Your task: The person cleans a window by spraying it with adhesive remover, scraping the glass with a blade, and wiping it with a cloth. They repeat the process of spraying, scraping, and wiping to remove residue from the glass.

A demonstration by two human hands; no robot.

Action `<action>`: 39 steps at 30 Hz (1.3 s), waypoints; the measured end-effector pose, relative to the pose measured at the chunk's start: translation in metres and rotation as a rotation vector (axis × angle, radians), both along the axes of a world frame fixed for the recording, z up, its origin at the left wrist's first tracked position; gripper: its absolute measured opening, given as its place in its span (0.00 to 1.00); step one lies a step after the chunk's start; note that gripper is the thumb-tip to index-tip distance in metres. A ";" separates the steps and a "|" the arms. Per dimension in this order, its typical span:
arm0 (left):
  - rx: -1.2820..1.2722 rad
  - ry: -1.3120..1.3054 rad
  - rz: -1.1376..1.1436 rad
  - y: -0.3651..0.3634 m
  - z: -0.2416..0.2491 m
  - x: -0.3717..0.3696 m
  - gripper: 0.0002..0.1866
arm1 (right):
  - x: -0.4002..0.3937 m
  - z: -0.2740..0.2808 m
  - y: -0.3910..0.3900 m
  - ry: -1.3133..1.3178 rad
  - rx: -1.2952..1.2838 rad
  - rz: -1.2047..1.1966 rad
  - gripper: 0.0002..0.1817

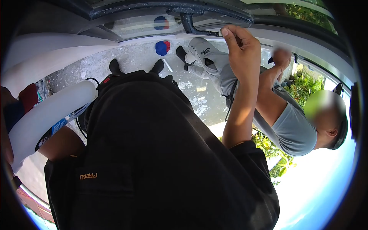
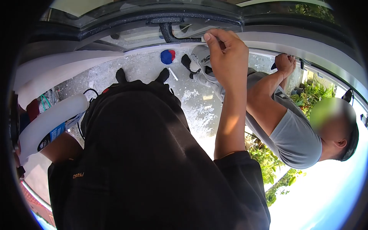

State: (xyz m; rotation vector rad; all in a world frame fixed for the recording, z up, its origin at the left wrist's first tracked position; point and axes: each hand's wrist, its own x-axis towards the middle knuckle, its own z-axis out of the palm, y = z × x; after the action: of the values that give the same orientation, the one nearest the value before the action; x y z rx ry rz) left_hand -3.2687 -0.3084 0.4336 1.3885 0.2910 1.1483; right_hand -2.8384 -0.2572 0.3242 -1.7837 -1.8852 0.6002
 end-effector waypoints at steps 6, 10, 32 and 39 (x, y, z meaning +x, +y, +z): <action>0.033 -0.022 -0.120 0.005 -0.002 -0.011 0.20 | 0.008 0.000 0.004 -0.029 0.004 0.000 0.10; 0.077 0.055 -0.335 0.029 0.002 -0.018 0.19 | 0.008 0.004 0.003 -0.087 0.056 0.033 0.10; 0.015 -0.003 -0.272 0.020 0.001 -0.014 0.17 | -0.043 -0.007 0.011 0.348 0.132 -0.037 0.09; 0.060 0.167 -0.508 0.040 0.008 -0.034 0.19 | -0.068 0.015 0.018 0.251 -0.023 -0.080 0.09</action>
State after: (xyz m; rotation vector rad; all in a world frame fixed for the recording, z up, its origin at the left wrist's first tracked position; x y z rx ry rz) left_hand -3.3023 -0.2680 0.4418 1.5031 0.0140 0.6275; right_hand -2.9066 -0.2395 0.3390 -1.7007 -1.6378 0.7791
